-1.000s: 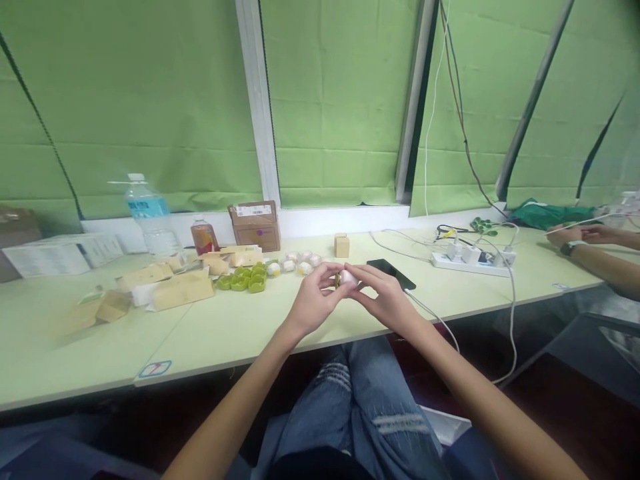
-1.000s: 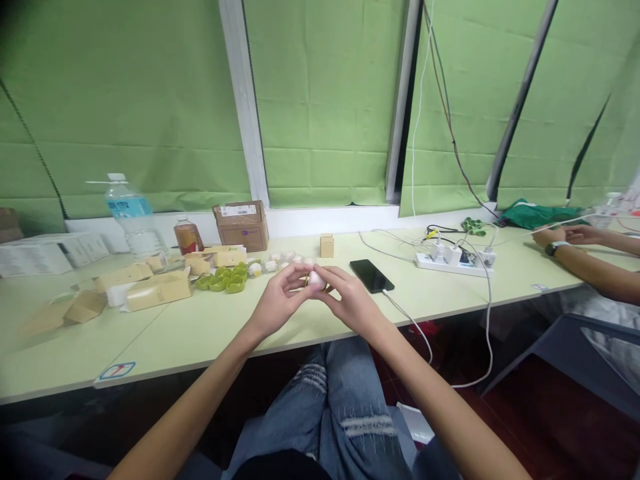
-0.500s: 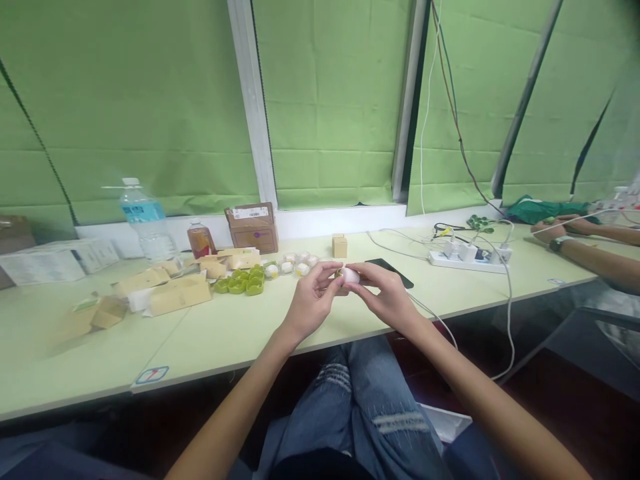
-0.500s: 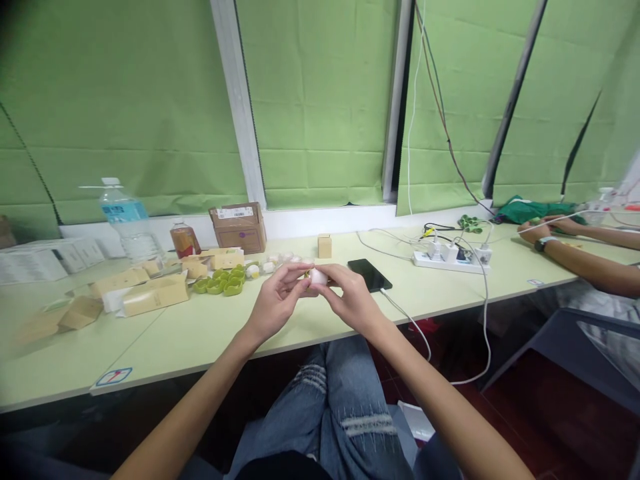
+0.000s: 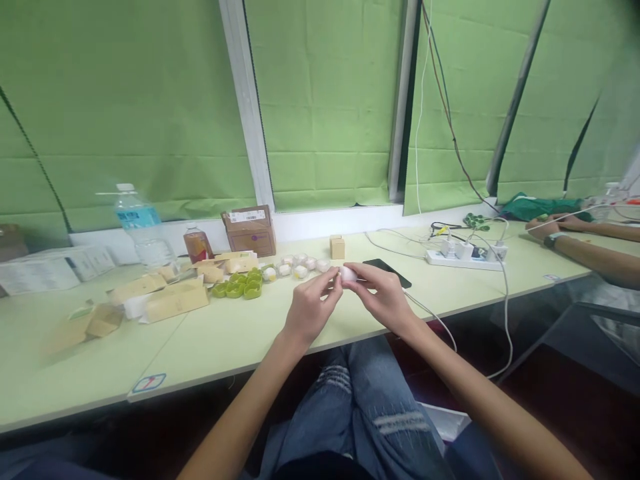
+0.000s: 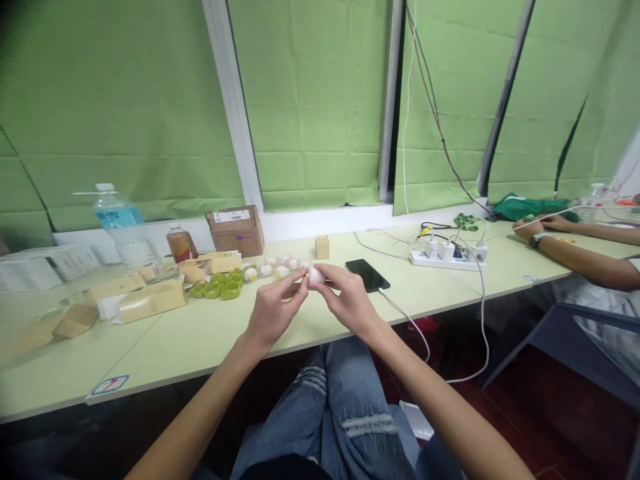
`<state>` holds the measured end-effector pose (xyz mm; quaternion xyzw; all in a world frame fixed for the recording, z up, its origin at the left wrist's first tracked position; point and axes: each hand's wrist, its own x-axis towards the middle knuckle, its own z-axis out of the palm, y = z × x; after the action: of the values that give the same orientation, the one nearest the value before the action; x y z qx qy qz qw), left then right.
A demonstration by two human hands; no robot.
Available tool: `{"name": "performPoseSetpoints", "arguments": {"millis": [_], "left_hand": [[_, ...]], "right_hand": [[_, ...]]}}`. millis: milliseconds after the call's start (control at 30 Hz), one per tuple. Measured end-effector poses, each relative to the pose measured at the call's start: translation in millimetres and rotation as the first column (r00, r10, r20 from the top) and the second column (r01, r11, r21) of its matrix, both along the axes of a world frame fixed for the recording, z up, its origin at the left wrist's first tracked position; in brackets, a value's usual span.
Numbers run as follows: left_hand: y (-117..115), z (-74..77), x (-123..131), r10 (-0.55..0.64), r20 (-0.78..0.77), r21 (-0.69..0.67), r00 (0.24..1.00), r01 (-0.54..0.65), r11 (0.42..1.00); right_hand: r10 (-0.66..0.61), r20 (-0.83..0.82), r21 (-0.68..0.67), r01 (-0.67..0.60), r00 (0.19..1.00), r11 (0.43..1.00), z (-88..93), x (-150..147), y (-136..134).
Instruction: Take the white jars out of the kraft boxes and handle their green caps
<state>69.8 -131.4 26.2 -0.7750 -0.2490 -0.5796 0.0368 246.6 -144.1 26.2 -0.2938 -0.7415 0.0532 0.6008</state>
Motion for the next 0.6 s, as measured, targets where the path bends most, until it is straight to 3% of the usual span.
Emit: {"name": "performPoseSetpoints", "arguments": {"millis": [133,300,600], "left_hand": [[6,-5.6,-2,0.016,-0.027,0.104,1.000,-0.013,0.995],[10,-8.5,-3,0.013,0.034,0.131,0.999,-0.018,0.991],[-2,0.3,0,0.020,0.122,-0.013,0.992,-0.019,1.000]], "right_hand": [[-0.002,0.038,0.007,0.002,0.999,1.000,-2.5,-1,1],[-0.011,0.089,0.064,0.005,0.996,0.998,0.3,-2,-1],[-0.130,0.160,0.209,0.095,0.979,0.973,12.6,-7,-17]]}}
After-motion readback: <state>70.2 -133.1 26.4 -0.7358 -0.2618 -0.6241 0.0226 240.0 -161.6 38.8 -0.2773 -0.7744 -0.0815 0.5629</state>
